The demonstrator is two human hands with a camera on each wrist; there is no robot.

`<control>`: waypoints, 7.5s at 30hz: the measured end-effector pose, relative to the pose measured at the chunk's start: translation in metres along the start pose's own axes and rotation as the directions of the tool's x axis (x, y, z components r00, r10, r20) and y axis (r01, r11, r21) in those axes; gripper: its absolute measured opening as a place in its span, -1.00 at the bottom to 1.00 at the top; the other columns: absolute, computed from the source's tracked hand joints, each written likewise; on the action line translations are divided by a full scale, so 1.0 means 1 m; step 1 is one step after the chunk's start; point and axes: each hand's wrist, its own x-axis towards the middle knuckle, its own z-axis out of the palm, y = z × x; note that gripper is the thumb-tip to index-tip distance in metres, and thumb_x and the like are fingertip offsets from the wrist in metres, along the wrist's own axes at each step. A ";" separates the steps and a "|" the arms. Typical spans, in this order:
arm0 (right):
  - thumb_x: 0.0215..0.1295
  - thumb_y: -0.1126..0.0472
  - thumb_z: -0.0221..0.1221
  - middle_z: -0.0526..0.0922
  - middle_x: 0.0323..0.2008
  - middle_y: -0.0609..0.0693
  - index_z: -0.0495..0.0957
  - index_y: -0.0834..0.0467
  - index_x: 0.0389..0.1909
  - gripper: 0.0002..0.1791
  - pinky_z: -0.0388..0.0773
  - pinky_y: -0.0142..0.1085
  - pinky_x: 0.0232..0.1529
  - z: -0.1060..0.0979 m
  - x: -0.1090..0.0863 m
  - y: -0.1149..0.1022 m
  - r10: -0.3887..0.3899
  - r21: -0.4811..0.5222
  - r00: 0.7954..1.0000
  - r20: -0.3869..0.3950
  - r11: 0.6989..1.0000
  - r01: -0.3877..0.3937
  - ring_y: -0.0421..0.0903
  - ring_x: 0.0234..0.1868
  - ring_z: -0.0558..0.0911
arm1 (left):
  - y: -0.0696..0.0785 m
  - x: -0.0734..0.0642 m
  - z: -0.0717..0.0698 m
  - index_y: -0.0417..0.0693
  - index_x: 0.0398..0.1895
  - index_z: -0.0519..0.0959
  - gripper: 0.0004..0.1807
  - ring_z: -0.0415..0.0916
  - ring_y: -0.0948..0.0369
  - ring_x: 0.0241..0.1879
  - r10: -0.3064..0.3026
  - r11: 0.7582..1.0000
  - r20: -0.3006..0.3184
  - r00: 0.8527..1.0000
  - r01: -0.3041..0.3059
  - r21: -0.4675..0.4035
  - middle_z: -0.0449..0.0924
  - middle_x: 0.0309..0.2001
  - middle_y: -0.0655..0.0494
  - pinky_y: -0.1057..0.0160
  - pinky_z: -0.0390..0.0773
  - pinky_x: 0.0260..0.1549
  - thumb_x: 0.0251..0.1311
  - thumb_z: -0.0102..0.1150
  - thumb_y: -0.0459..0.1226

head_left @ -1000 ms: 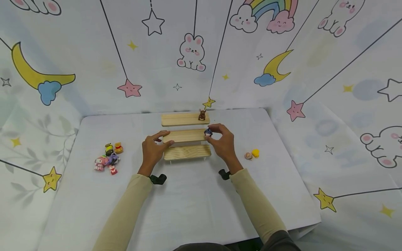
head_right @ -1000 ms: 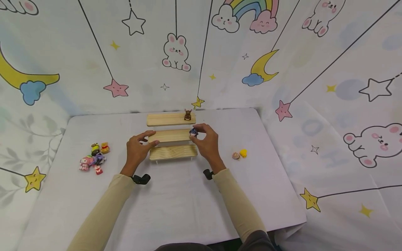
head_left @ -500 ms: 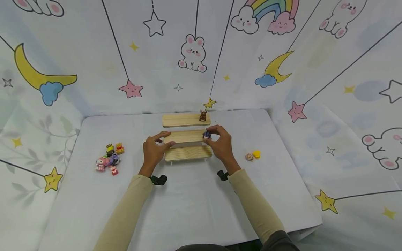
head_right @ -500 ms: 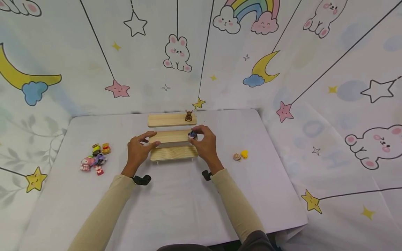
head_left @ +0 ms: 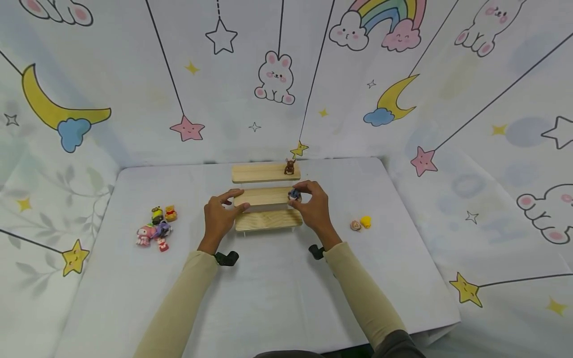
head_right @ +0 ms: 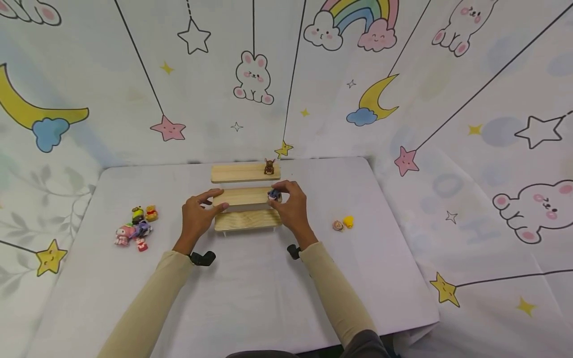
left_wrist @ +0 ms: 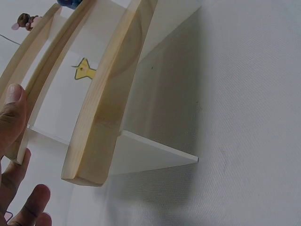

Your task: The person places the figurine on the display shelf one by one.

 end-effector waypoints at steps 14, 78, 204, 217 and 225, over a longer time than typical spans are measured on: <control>0.09 0.22 0.62 0.66 0.08 0.03 0.68 0.02 0.14 -0.44 0.52 0.01 0.36 0.002 0.003 -0.002 -0.040 -0.015 0.999 0.018 0.999 0.040 0.00 0.17 0.69 | 0.002 0.001 -0.001 0.31 0.16 0.79 -0.48 0.61 -0.03 0.02 -0.005 1.000 0.003 1.000 0.005 0.003 0.72 0.29 0.16 -0.02 0.49 0.04 0.07 0.62 0.06; 0.18 0.12 0.59 0.65 0.20 0.01 0.63 -0.04 0.30 -0.36 0.54 0.18 0.30 -0.067 -0.057 0.061 0.221 -0.028 0.966 -0.134 0.974 -0.227 0.06 0.22 0.63 | 0.001 0.001 -0.001 0.28 0.15 0.79 -0.48 0.62 -0.03 -0.01 0.014 1.000 0.001 1.000 -0.014 0.008 0.75 0.25 0.13 0.05 0.47 -0.04 0.08 0.63 0.03; 0.26 0.26 0.51 0.75 0.05 0.04 0.71 0.03 0.10 -0.61 0.67 -0.18 0.06 -0.087 -0.076 0.063 0.289 -0.140 0.954 -0.084 0.944 -0.298 0.00 -0.01 0.74 | 0.003 -0.002 -0.002 0.32 0.16 0.79 -0.48 0.61 -0.01 0.02 -0.001 1.000 0.007 1.000 0.001 0.011 0.72 0.29 0.12 0.06 0.45 -0.06 0.07 0.63 0.05; 0.20 0.26 0.55 0.73 0.00 -0.04 0.68 0.00 -0.01 -0.63 0.69 -0.01 0.14 -0.069 -0.072 0.044 0.246 -0.085 0.966 -0.081 0.964 -0.253 -0.03 -0.02 0.72 | 0.001 -0.001 -0.001 0.33 0.16 0.78 -0.49 0.60 0.02 0.00 -0.005 1.000 0.008 1.000 0.005 0.019 0.71 0.30 0.13 0.10 0.46 -0.08 0.09 0.62 0.04; 0.20 0.24 0.56 0.72 -0.03 -0.08 0.66 -0.04 -0.02 -0.63 0.69 -0.03 0.13 -0.057 -0.069 0.034 0.201 -0.078 0.977 -0.069 0.975 -0.206 -0.06 -0.03 0.71 | 0.001 -0.002 -0.002 0.33 0.17 0.78 -0.48 0.60 0.02 -0.01 0.001 1.000 0.011 1.000 -0.001 0.019 0.71 0.31 0.14 0.11 0.47 -0.11 0.09 0.62 0.06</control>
